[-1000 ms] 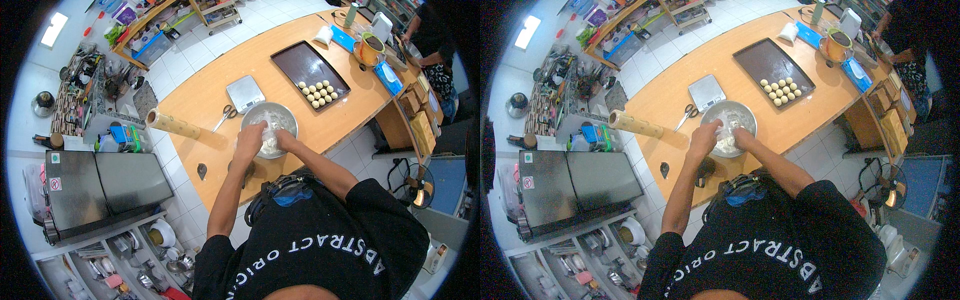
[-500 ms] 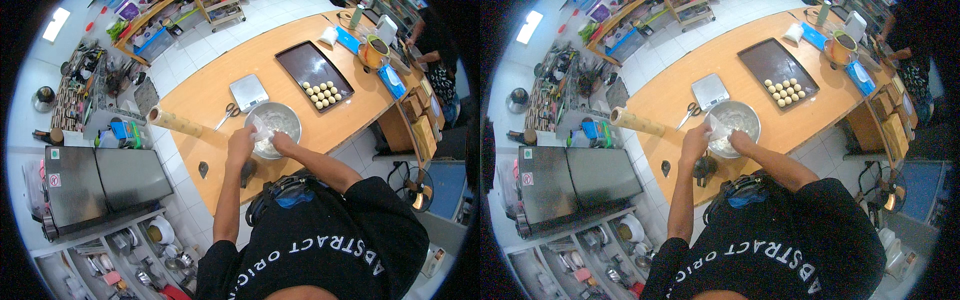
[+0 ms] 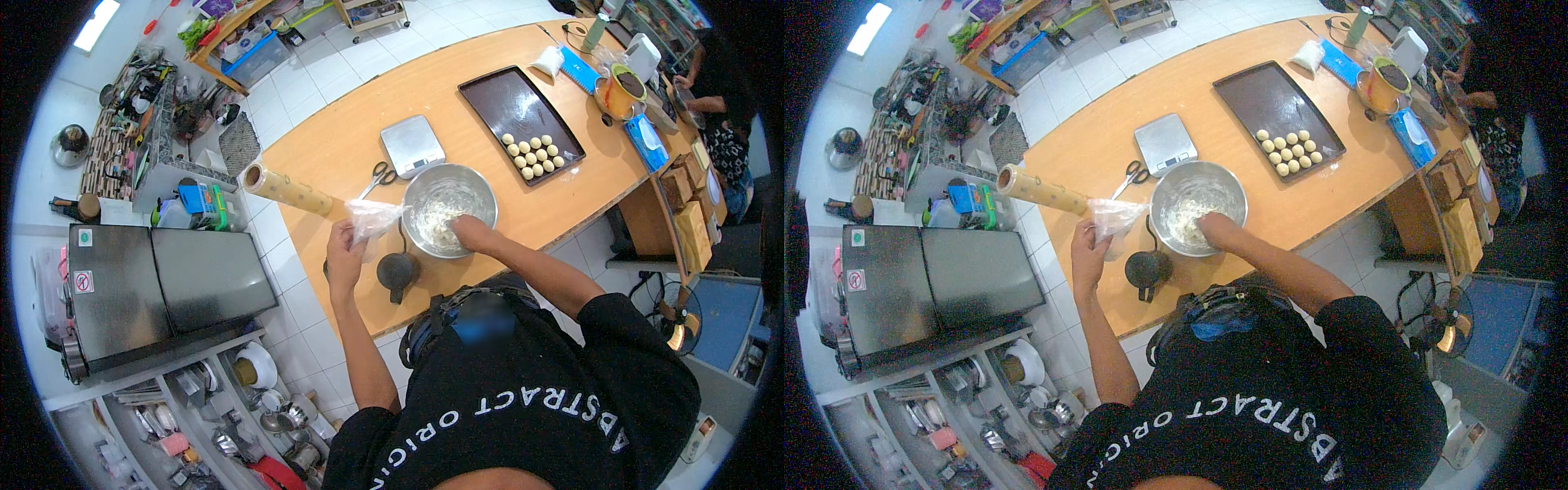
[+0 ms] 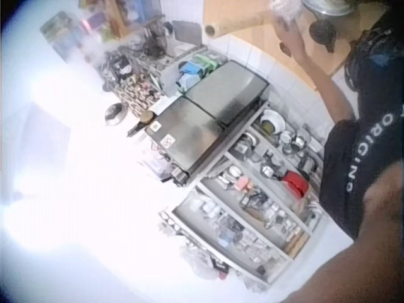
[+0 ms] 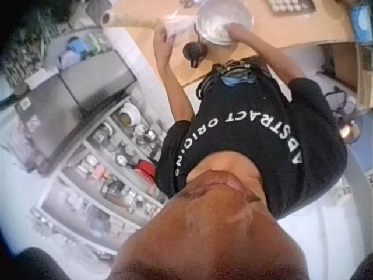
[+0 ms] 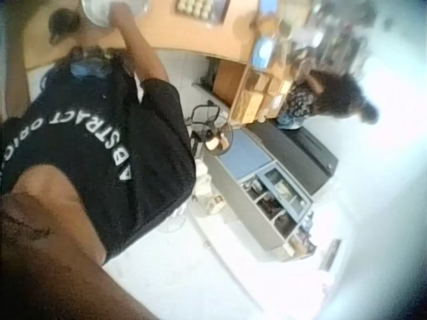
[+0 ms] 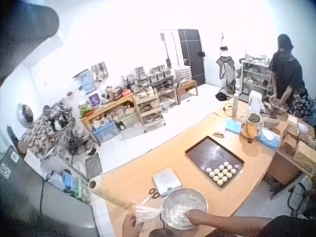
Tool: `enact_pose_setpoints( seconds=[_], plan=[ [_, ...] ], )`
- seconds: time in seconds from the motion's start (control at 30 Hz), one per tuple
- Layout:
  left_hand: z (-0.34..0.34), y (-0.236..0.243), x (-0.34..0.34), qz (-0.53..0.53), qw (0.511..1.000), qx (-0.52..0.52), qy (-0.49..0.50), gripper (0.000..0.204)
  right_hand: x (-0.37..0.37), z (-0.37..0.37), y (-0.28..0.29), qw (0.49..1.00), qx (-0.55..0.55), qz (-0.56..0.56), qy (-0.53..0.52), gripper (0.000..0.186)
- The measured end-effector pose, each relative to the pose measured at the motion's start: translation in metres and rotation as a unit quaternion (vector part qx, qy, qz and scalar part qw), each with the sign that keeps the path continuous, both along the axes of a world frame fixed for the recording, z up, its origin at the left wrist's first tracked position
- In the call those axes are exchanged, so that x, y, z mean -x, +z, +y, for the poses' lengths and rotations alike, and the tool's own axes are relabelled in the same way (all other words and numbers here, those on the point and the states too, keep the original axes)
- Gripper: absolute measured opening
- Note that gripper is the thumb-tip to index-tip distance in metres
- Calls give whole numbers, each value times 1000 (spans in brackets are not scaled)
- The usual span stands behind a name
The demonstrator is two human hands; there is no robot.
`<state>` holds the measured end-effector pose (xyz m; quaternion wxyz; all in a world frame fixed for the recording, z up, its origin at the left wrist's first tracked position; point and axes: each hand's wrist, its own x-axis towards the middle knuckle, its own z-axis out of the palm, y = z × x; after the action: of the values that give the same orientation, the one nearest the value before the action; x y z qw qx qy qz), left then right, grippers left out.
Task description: The person mixes ingredients in a metal bowl by hand, pours liquid from a kettle, and empties powder from a plastic packet into the bowl while kneading the dough.
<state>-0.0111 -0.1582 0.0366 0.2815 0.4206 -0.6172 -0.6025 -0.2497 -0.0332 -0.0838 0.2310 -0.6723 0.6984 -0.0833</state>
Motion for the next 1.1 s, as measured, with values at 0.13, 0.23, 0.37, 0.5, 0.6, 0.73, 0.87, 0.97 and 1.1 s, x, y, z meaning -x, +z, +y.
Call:
enact_pose_setpoints(
  seconds=[0.13, 0.23, 0.37, 0.5, 0.6, 0.73, 0.87, 0.97, 1.1],
  plan=[
    [1, -14, -14, 13, 999, -24, 24, 36, -4, -3, -17, 997, 69, 24, 34, 14],
    [-2, -48, -29, 22, 999, -26, 39, 38, -1, -15, -4, 999, -9, 35, -31, 16],
    [-6, -89, -49, 12, 995, -56, 87, 40, 2, -24, 8, 995, -60, 74, -24, 18],
    [-3, -103, -51, 30, 990, -41, 131, 44, 2, -15, -4, 999, 2, 29, 18, 14],
    [-4, -110, -55, -1, 983, -51, 176, 41, -3, -13, -10, 999, -4, 11, 51, 15],
    [-5, -109, -41, -56, 979, -52, 187, 45, -2, -15, 11, 999, -42, 20, -2, 16],
    [-19, -138, -47, -141, 981, -9, 133, 47, 1, -16, -4, 999, 30, 34, 22, 14],
    [-23, -154, -55, -180, 973, 56, 133, 45, -3, -24, 4, 999, 20, 34, -5, 17],
    [-9, -131, -41, -330, 886, 280, 165, 37, 2, -23, 15, 998, 25, 50, -42, 13]
  ],
)
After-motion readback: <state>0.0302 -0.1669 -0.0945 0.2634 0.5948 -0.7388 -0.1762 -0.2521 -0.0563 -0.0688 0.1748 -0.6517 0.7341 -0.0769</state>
